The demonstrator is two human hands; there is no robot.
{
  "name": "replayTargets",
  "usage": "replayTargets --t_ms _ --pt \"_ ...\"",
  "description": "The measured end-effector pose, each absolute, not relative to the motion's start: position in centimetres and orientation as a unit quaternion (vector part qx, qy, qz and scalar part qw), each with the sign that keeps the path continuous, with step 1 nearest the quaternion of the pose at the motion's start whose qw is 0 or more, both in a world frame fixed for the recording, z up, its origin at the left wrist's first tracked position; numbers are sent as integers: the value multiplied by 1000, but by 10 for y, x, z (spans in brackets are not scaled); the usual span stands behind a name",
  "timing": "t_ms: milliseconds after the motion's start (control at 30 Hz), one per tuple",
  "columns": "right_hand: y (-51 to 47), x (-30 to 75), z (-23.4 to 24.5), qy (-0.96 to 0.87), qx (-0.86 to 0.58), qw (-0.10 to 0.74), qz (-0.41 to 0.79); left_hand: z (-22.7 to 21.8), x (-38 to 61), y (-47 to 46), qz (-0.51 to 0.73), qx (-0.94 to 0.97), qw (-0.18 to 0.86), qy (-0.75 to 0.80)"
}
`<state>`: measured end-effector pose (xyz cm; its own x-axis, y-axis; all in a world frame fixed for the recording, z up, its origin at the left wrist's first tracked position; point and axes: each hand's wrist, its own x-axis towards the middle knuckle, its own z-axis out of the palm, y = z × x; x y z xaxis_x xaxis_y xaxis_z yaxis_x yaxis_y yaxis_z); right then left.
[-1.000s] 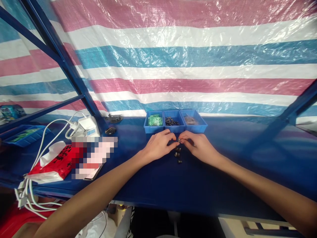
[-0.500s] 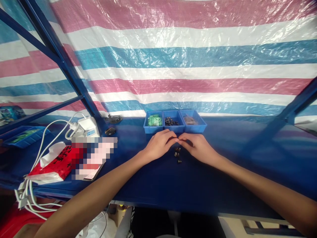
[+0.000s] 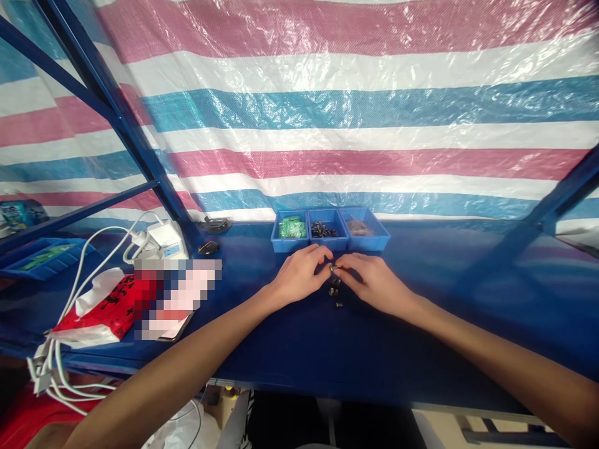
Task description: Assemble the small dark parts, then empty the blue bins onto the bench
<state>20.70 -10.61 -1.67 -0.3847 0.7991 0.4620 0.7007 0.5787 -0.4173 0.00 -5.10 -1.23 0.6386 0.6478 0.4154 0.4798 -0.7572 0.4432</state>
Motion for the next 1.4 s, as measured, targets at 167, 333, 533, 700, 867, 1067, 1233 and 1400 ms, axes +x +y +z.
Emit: replayTargets --t_ms 167,333,533,700,867,1067,1233,1400 --pt "-106 209 -16 -834 -459 299 68 -13 2 -51 313 879 182 311" --pt "-104 209 -15 -810 -461 338 127 -11 7 -53 346 851 238 316" --pt "-104 207 -16 -797 -454 355 179 -9 8 -57 332 852 222 338" --pt "-107 201 -13 -820 -431 353 128 -9 9 -59 332 852 233 330" --pt "-107 202 -10 -818 -439 358 101 -8 8 -60 359 850 218 318" --pt "-106 204 -8 -803 -454 368 110 -9 6 -58 376 871 169 267" --pt "-107 203 -9 -809 -452 362 98 -10 2 -55 359 887 147 251" --pt "-105 203 -8 -809 -450 366 94 -8 0 -55 336 896 140 255"
